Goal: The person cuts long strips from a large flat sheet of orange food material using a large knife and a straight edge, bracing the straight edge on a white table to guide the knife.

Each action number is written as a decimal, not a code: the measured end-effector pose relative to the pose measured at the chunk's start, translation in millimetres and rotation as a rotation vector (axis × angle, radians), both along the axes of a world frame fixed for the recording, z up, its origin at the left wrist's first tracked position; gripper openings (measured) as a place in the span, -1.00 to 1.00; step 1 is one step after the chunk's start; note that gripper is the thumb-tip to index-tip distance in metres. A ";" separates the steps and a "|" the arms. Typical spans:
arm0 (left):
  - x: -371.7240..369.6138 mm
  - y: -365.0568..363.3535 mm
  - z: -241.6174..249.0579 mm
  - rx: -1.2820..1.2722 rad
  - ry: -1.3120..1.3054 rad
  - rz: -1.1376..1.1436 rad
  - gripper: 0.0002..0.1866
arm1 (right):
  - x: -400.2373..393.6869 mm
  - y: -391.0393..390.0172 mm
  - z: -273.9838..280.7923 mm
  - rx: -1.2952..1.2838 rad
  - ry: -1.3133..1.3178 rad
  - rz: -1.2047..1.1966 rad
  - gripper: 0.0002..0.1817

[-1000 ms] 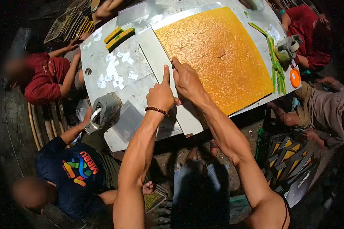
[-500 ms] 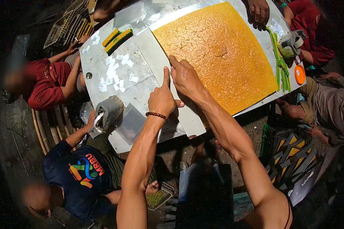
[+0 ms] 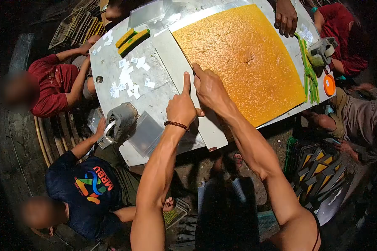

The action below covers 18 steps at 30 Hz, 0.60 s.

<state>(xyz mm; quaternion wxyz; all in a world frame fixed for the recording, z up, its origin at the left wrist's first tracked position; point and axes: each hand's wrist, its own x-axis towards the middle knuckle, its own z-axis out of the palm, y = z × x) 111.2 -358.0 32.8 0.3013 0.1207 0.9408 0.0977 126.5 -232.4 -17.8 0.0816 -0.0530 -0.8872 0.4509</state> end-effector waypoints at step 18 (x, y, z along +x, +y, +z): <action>1.4 -2.3 -7.0 0.013 0.030 0.011 0.48 | -13.7 2.0 4.3 0.023 0.055 -0.013 -0.67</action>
